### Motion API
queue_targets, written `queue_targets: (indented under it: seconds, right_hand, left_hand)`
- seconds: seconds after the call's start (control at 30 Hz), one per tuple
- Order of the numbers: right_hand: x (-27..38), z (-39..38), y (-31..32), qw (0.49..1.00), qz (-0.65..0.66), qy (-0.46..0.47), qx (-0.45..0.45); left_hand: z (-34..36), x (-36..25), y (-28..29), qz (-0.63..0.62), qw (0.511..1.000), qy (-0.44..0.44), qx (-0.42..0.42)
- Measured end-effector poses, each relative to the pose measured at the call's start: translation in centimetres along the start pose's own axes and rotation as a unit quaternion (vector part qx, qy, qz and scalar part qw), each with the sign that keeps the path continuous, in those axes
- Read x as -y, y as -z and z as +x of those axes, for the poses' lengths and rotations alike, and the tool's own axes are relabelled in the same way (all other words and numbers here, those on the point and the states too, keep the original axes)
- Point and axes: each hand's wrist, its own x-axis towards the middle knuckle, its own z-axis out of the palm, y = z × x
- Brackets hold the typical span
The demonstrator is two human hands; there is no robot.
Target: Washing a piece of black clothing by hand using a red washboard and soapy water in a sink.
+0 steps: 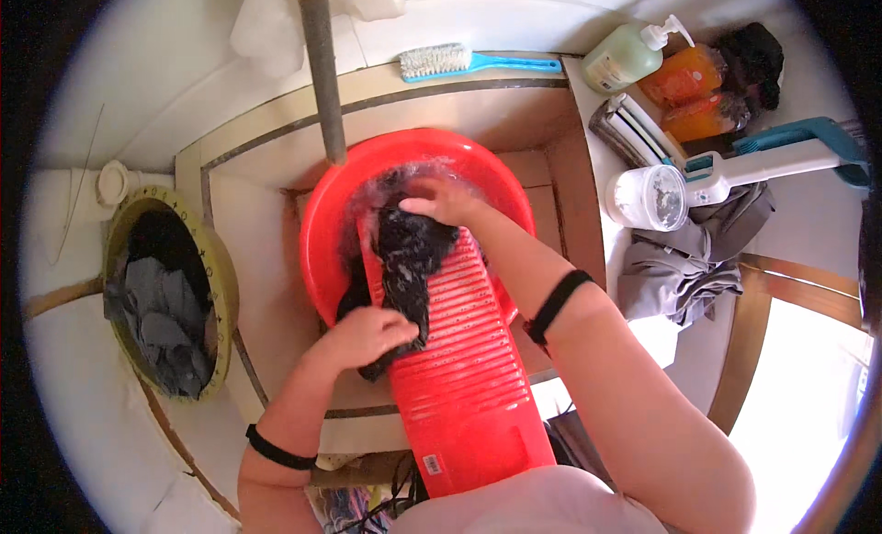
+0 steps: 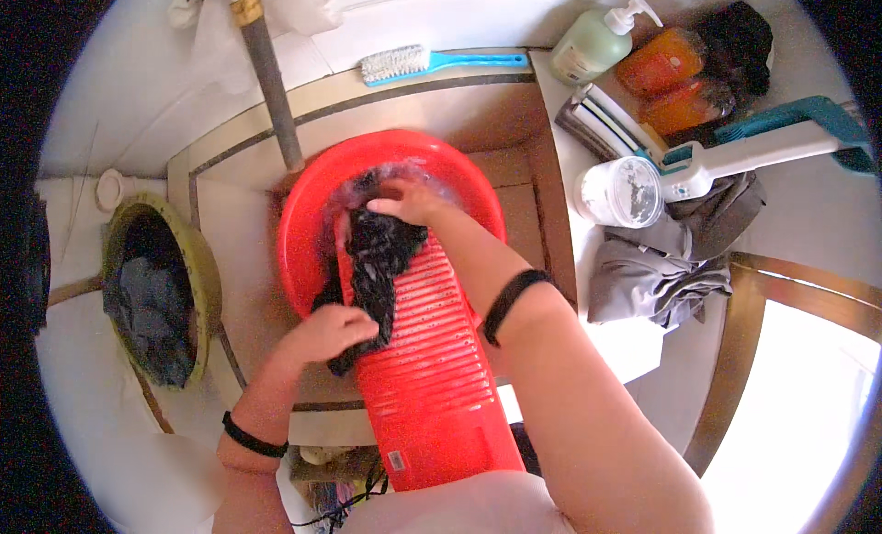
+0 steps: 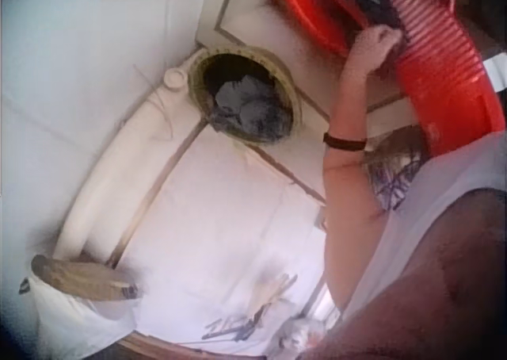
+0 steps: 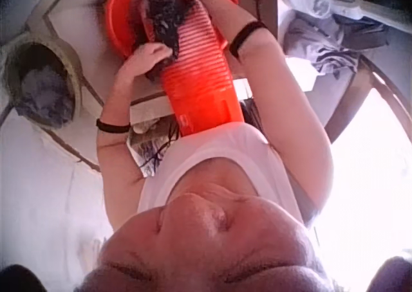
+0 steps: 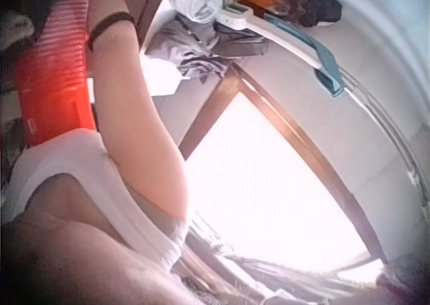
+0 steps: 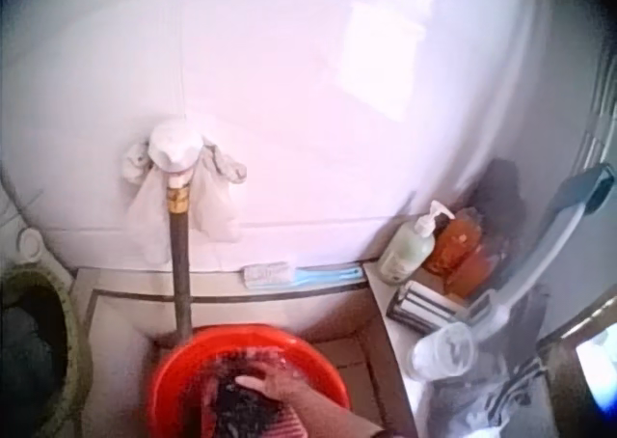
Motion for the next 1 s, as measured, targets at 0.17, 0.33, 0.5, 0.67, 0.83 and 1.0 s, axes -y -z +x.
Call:
queue_targets:
  seconds: [0.17,0.33,0.5,0.67,0.83,1.0]
  right_hand:
    - [-0.6,-2.9,-6.4,0.966,-0.048,0.25,-0.05]
    - [2.6,-17.2,-3.0,0.933,-0.142,0.329,-0.043]
    - [-0.2,-10.1,-5.3,0.981,-0.119,0.074,-0.135]
    - [3.0,-0.7,-2.0,0.989,-0.122,-0.086,-0.002]
    - [0.7,-12.8,-3.0,0.953,-0.195,0.231,-0.032]
    - [-1.6,-12.1,-4.9,0.969,-0.19,0.153,-0.033]
  left_hand:
    - [3.4,2.8,-0.2,0.191,0.895,-0.06,-0.398]
    - [-2.5,-0.7,-6.7,0.249,0.937,-0.113,-0.217]
    - [5.3,-2.6,-1.6,0.159,0.954,0.062,-0.247]
    - [12.7,1.7,2.0,0.227,0.909,0.069,-0.342]
    - [2.6,0.5,-4.9,0.331,0.9,-0.079,-0.271]
    - [2.8,-2.0,-4.2,0.23,0.954,-0.032,-0.187]
